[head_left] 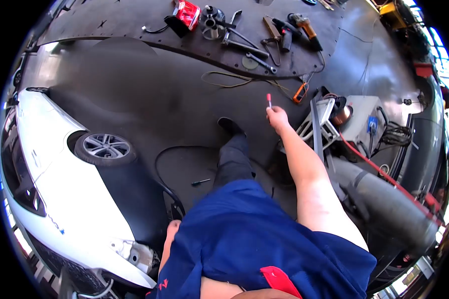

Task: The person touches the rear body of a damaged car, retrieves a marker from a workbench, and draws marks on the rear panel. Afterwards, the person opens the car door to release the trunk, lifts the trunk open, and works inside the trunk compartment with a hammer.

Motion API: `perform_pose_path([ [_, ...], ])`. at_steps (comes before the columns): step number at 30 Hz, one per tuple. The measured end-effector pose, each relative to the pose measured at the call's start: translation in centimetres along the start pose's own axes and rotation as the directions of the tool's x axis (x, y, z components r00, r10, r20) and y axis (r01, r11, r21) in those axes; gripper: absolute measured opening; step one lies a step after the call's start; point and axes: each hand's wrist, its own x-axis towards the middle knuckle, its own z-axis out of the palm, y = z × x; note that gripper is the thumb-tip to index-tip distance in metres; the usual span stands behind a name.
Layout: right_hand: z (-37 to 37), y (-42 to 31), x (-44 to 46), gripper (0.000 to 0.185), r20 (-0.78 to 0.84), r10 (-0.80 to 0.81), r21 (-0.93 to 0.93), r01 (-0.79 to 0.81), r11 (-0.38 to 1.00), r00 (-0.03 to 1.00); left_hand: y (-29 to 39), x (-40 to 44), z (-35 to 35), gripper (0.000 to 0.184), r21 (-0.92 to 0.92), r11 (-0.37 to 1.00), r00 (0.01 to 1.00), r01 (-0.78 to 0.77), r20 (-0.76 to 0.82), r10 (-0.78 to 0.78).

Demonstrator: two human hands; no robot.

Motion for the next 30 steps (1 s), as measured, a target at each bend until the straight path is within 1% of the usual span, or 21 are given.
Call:
perform_pose_path([
  [2, 0.1, -3.6, 7.2, 0.031, -0.193, -0.21, -0.24, 0.162, 0.957, 0.958, 7.6, -1.7, -0.8, 0.025, -0.033, 0.993, 0.989, 0.112, 0.104, -0.108],
  [3, -0.2, -4.6, 11.5, 0.033, -0.163, -0.322, -0.322, 0.259, 0.911, 0.933, 14.0, -2.7, -1.4, 0.023, 0.056, 0.989, 0.988, 0.136, 0.064, -0.139],
  [4, -0.6, -5.6, 15.9, 0.035, -0.133, -0.288, -0.358, 0.225, 0.906, 0.948, 22.3, -3.1, -2.9, 0.022, 0.161, 0.986, 0.999, 0.033, 0.019, -0.037],
  [5, -0.8, -7.3, 18.1, 0.035, -0.198, -0.301, -0.419, 0.197, 0.886, 0.933, 24.1, -2.0, -3.1, 0.022, -0.018, 0.997, 0.995, 0.076, -0.058, -0.077],
  [6, -1.2, -11.1, 18.3, 0.034, -0.218, -0.222, -0.483, 0.093, 0.871, 0.95, 25.6, -0.8, -3.0, 0.023, -0.202, 0.974, 0.983, 0.098, -0.135, -0.127],
  [8, -1.5, -14.6, 20.6, 0.039, -0.213, -0.169, -0.582, 0.014, 0.813, 0.962, 33.2, 0.1, -3.7, 0.024, -0.393, 0.917, 0.96, 0.072, -0.221, -0.17],
  [10, -1.6, -15.2, 23.8, 0.041, -0.172, -0.15, -0.657, 0.0, 0.754, 0.974, 37.6, 0.6, -4.4, 0.025, -0.334, 0.942, 0.972, 0.009, -0.218, -0.087],
  [12, -1.4, -15.6, 25.1, 0.044, -0.201, -0.163, -0.718, -0.033, 0.695, 0.966, 41.5, 0.1, -4.8, 0.025, -0.256, 0.966, 0.982, -0.024, -0.187, -0.025],
  [13, -1.1, -16.5, 24.3, 0.047, -0.205, -0.159, -0.769, -0.058, 0.637, 0.966, 41.7, -0.5, -4.4, 0.025, -0.269, 0.963, 0.98, -0.007, -0.195, -0.047],
  [14, -0.8, -17.1, 23.4, 0.048, -0.194, -0.147, -0.77, -0.058, 0.636, 0.97, 41.9, -0.7, -4.1, 0.025, -0.292, 0.956, 0.98, 0.006, -0.19, -0.065],
  [16, -0.6, -14.6, 24.2, 0.049, -0.109, -0.233, -0.797, 0.055, 0.601, 0.966, 41.0, -0.6, -3.3, 0.025, -0.332, 0.943, 0.977, 0.017, -0.194, -0.086],
  [19, 0.6, -13.7, 20.5, 0.056, -0.023, -0.255, -0.807, 0.132, 0.575, 0.967, 36.8, -1.5, -1.3, 0.025, -0.279, 0.952, 0.96, 0.125, -0.209, -0.187],
  [20, 1.0, -14.7, 18.1, 0.059, 0.033, -0.21, -0.82, 0.147, 0.553, 0.977, 35.6, -1.8, -0.7, 0.025, -0.329, 0.933, 0.938, 0.145, -0.254, -0.235],
  [21, 1.6, -13.9, 17.1, 0.06, 0.082, -0.234, -0.852, 0.19, 0.488, 0.969, 33.7, -2.3, 0.0, 0.025, -0.227, 0.966, 0.937, 0.123, -0.295, -0.188],
  [22, 2.0, -13.5, 15.9, 0.059, 0.233, -0.21, -0.822, 0.308, 0.478, 0.949, 31.9, -3.6, 1.2, 0.024, -0.129, 0.983, 0.925, 0.132, -0.34, -0.168],
  [24, 2.9, -8.2, 17.9, 0.048, 0.364, -0.228, -0.762, 0.429, 0.486, 0.903, 29.7, -5.6, 3.0, 0.026, -0.207, 0.971, 0.891, 0.119, -0.409, -0.196],
  [25, 4.3, -9.6, 14.7, 0.043, 0.421, -0.142, -0.77, 0.436, 0.466, 0.896, 29.0, -6.9, 4.1, 0.026, -0.278, 0.949, 0.862, 0.151, -0.433, -0.264],
  [26, 4.4, -6.1, 17.3, 0.042, 0.514, -0.135, -0.719, 0.511, 0.471, 0.847, 29.2, -8.1, 4.6, 0.026, -0.355, 0.917, 0.841, 0.182, -0.427, -0.332],
  [27, 4.8, -4.1, 18.7, 0.04, 0.637, -0.152, -0.658, 0.636, 0.403, 0.756, 28.8, -8.9, 5.5, 0.026, -0.421, 0.888, 0.812, 0.186, -0.443, -0.38],
  [28, 6.0, -3.4, 18.3, 0.036, 0.663, -0.08, -0.637, 0.617, 0.462, 0.744, 28.1, -10.1, 6.6, 0.025, -0.473, 0.863, 0.787, 0.177, -0.458, -0.413],
  [30, 10.0, -7.3, 11.7, 0.034, 0.569, 0.283, -0.746, 0.339, 0.574, 0.772, 26.4, -11.6, 8.6, 0.026, -0.571, 0.803, 0.753, 0.169, -0.451, -0.479],
])
